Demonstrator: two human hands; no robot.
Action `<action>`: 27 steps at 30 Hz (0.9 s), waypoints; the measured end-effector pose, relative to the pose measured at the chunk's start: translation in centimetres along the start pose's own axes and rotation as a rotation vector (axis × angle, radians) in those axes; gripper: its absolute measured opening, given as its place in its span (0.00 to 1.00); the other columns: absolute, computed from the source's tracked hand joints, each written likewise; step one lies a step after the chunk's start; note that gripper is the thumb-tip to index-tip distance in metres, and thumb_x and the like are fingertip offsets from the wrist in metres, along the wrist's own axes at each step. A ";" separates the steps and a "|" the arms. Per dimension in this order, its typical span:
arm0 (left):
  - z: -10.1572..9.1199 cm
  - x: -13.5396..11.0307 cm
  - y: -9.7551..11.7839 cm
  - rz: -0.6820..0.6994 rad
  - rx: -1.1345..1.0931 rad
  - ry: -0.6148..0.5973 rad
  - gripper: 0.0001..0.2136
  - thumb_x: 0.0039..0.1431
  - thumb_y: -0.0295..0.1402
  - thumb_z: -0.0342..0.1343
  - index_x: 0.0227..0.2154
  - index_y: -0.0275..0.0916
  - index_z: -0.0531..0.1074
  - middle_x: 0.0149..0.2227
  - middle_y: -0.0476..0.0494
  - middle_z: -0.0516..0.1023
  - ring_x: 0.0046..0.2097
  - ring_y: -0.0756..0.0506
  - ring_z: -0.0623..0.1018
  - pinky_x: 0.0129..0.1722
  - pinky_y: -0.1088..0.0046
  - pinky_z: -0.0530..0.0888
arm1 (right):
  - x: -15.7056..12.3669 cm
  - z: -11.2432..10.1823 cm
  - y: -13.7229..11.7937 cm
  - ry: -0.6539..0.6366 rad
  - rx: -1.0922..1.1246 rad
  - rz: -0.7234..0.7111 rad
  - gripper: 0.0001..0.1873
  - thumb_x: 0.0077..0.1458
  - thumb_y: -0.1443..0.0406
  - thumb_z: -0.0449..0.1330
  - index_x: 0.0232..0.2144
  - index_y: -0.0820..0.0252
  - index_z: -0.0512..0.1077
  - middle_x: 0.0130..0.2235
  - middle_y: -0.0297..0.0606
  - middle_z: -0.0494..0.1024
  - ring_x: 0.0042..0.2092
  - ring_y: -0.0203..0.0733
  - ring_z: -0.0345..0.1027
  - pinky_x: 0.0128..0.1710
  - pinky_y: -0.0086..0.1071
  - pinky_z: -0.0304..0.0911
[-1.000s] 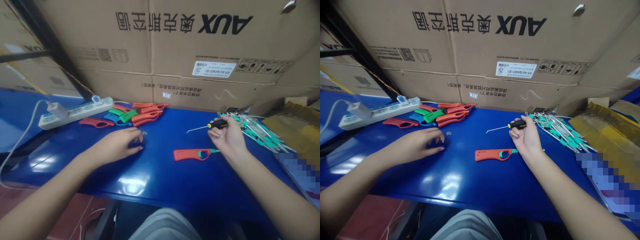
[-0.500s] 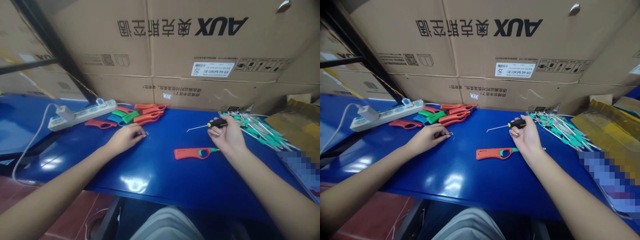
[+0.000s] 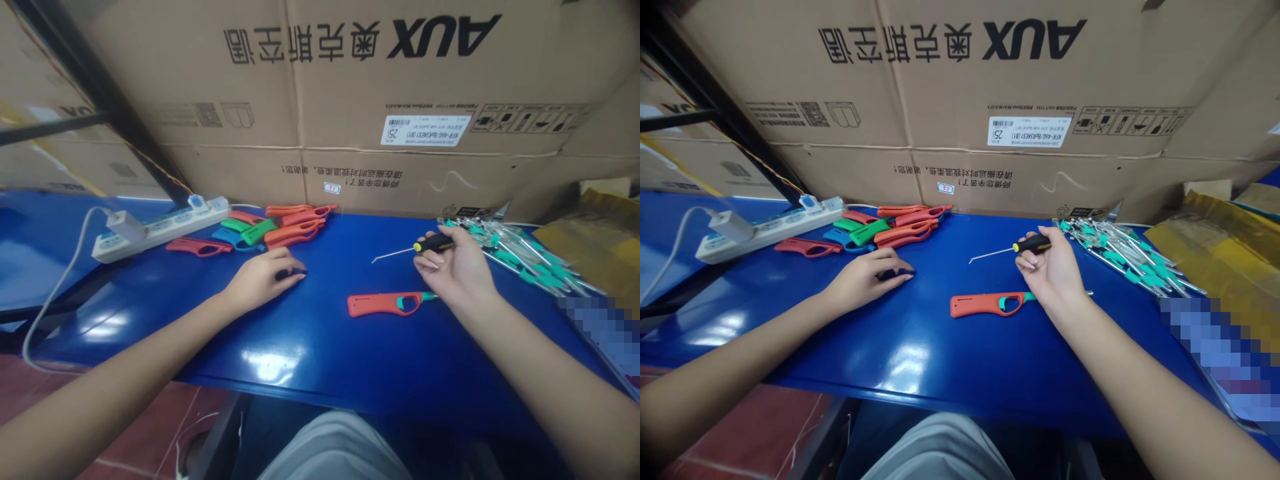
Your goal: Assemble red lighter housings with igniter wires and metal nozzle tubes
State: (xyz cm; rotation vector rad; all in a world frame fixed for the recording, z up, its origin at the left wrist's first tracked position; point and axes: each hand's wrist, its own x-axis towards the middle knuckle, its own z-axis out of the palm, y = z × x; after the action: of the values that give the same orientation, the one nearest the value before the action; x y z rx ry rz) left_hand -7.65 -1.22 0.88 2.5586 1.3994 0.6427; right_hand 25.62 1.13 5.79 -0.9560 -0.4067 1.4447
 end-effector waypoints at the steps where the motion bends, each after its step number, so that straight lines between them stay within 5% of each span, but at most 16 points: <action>1: 0.1 0.1 -0.1 0.011 -0.001 0.001 0.10 0.68 0.39 0.55 0.42 0.43 0.80 0.40 0.46 0.77 0.39 0.48 0.78 0.40 0.73 0.73 | 0.0 0.0 0.0 -0.001 0.001 0.002 0.07 0.58 0.67 0.54 0.27 0.58 0.63 0.23 0.30 0.68 0.15 0.26 0.46 0.12 0.21 0.50; 13: -0.2 0.2 -1.5 -0.016 -0.029 0.143 0.10 0.66 0.38 0.57 0.41 0.40 0.80 0.37 0.46 0.76 0.36 0.48 0.76 0.37 0.73 0.72 | -0.2 0.1 -0.1 0.002 0.009 0.024 0.07 0.58 0.68 0.54 0.26 0.58 0.63 0.23 0.31 0.69 0.15 0.26 0.46 0.12 0.21 0.50; 19: -0.6 1.1 2.8 0.003 -0.156 0.185 0.11 0.65 0.39 0.60 0.45 0.40 0.79 0.38 0.46 0.77 0.32 0.51 0.72 0.35 0.75 0.72 | -0.7 0.4 0.0 -0.017 0.001 0.037 0.09 0.58 0.67 0.54 0.25 0.60 0.66 0.23 0.33 0.70 0.15 0.25 0.47 0.13 0.21 0.49; 27: 1.2 4.0 8.5 -0.082 -0.789 -0.075 0.15 0.58 0.36 0.67 0.47 0.37 0.80 0.41 0.44 0.81 0.31 0.52 0.73 0.32 0.76 0.70 | -1.5 0.8 1.1 -0.097 -0.055 -0.008 0.12 0.56 0.66 0.56 0.21 0.62 0.69 0.22 0.35 0.73 0.15 0.26 0.49 0.14 0.22 0.51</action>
State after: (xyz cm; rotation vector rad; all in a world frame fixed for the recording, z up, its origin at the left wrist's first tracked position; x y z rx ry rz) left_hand 1.26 -2.55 3.83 1.8678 0.9487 0.8578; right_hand 24.06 -0.16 5.87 -0.9294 -0.5231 1.4829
